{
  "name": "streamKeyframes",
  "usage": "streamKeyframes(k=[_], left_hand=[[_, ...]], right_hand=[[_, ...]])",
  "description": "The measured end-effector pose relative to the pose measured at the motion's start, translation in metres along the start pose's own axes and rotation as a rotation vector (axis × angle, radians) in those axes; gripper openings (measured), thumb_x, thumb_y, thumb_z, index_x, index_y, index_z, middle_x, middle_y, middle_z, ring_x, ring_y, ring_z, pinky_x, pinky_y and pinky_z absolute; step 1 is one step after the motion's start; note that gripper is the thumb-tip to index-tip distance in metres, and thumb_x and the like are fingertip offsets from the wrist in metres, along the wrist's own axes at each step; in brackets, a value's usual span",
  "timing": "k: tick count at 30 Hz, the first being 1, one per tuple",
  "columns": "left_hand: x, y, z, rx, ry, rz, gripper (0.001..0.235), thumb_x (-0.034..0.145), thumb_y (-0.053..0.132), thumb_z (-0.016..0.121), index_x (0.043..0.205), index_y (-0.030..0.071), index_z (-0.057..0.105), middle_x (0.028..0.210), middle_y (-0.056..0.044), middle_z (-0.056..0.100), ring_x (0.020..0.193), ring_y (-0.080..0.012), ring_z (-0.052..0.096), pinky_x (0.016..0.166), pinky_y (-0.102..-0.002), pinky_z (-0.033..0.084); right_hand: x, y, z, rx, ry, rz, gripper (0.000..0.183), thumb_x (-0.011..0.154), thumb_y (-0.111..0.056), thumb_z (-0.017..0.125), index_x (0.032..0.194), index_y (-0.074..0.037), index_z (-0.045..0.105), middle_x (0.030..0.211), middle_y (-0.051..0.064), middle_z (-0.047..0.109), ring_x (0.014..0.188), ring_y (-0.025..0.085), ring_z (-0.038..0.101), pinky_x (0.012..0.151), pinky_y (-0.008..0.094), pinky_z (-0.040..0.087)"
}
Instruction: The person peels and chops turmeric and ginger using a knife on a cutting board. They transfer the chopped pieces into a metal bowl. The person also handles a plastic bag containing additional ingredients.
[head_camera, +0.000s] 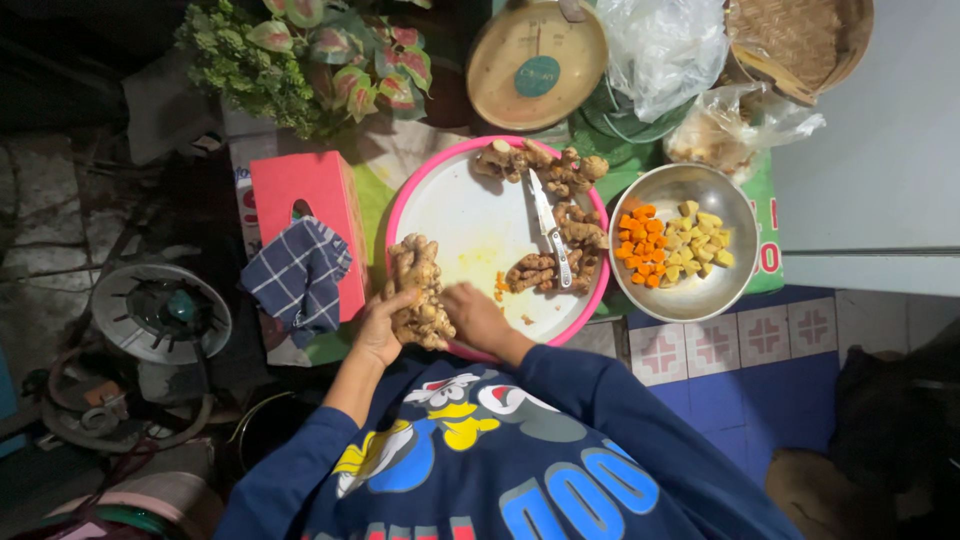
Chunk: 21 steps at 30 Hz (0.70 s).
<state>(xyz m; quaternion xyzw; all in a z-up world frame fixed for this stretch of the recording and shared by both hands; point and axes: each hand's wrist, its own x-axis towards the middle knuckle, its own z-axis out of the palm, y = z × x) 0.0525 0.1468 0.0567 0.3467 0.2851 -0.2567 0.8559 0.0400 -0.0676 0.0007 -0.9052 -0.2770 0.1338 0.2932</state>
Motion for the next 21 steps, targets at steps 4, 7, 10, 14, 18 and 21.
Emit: streamKeyframes(k=[4, 7, 10, 14, 18, 21], left_hand=[[0.013, 0.006, 0.009, 0.094, 0.045, 0.038, 0.057, 0.082, 0.006, 0.074, 0.137, 0.004, 0.06, 0.118, -0.005, 0.072, 0.102, -0.0174, 0.073, 0.089, -0.033, 0.06], [0.026, 0.014, 0.022, 0.19, 0.088, 0.009, 0.058, 0.081, 0.005, 0.078, 0.136, 0.0, 0.061, 0.118, -0.009, 0.072, 0.1, -0.0187, 0.074, 0.086, -0.034, 0.061], [0.04, 0.021, 0.039, 0.313, 0.097, 0.004, 0.058, 0.079, 0.006, 0.081, 0.134, 0.0, 0.062, 0.116, -0.01, 0.072, 0.095, -0.0207, 0.074, 0.083, -0.035, 0.061], [0.065, 0.024, 0.061, 0.352, 0.123, 0.036, 0.06, 0.074, 0.004, 0.081, 0.13, 0.008, 0.059, 0.109, -0.006, 0.072, 0.092, -0.0202, 0.074, 0.077, -0.034, 0.063], [0.098, 0.022, 0.068, 0.452, 0.069, 0.094, 0.048, 0.075, 0.005, 0.083, 0.12, 0.004, 0.065, 0.101, -0.006, 0.073, 0.083, -0.0198, 0.073, 0.068, -0.034, 0.063], [0.12, 0.02, 0.068, 0.614, 0.08, 0.136, 0.041, 0.075, 0.009, 0.087, 0.112, -0.001, 0.07, 0.093, -0.007, 0.073, 0.074, -0.0191, 0.071, 0.061, -0.034, 0.06]], right_hand=[[-0.022, -0.008, -0.008, 0.123, 0.171, 0.127, 0.045, 0.079, -0.006, 0.067, 0.125, -0.004, 0.064, 0.123, 0.019, 0.059, 0.114, 0.037, 0.057, 0.097, 0.042, 0.051], [-0.03, 0.008, -0.026, -0.098, 0.374, 0.297, 0.055, 0.076, 0.003, 0.062, 0.132, 0.002, 0.061, 0.128, 0.022, 0.059, 0.115, 0.04, 0.057, 0.098, 0.044, 0.051], [-0.034, 0.004, -0.025, -0.128, 0.361, 0.319, 0.047, 0.087, 0.001, 0.061, 0.134, 0.003, 0.059, 0.13, 0.024, 0.058, 0.115, 0.042, 0.059, 0.097, 0.044, 0.051], [-0.056, -0.027, -0.014, 0.193, 0.087, 0.409, 0.045, 0.085, -0.004, 0.064, 0.13, -0.007, 0.064, 0.122, 0.022, 0.062, 0.113, 0.041, 0.061, 0.097, 0.044, 0.051], [-0.063, -0.023, -0.046, -0.067, 0.327, 0.38, 0.049, 0.088, -0.005, 0.071, 0.135, -0.01, 0.059, 0.138, 0.022, 0.055, 0.123, 0.041, 0.055, 0.103, 0.048, 0.048], [-0.054, -0.004, -0.087, -0.346, 0.291, 0.379, 0.076, 0.072, -0.002, 0.076, 0.143, -0.011, 0.053, 0.149, 0.022, 0.047, 0.135, 0.04, 0.046, 0.11, 0.052, 0.04]])
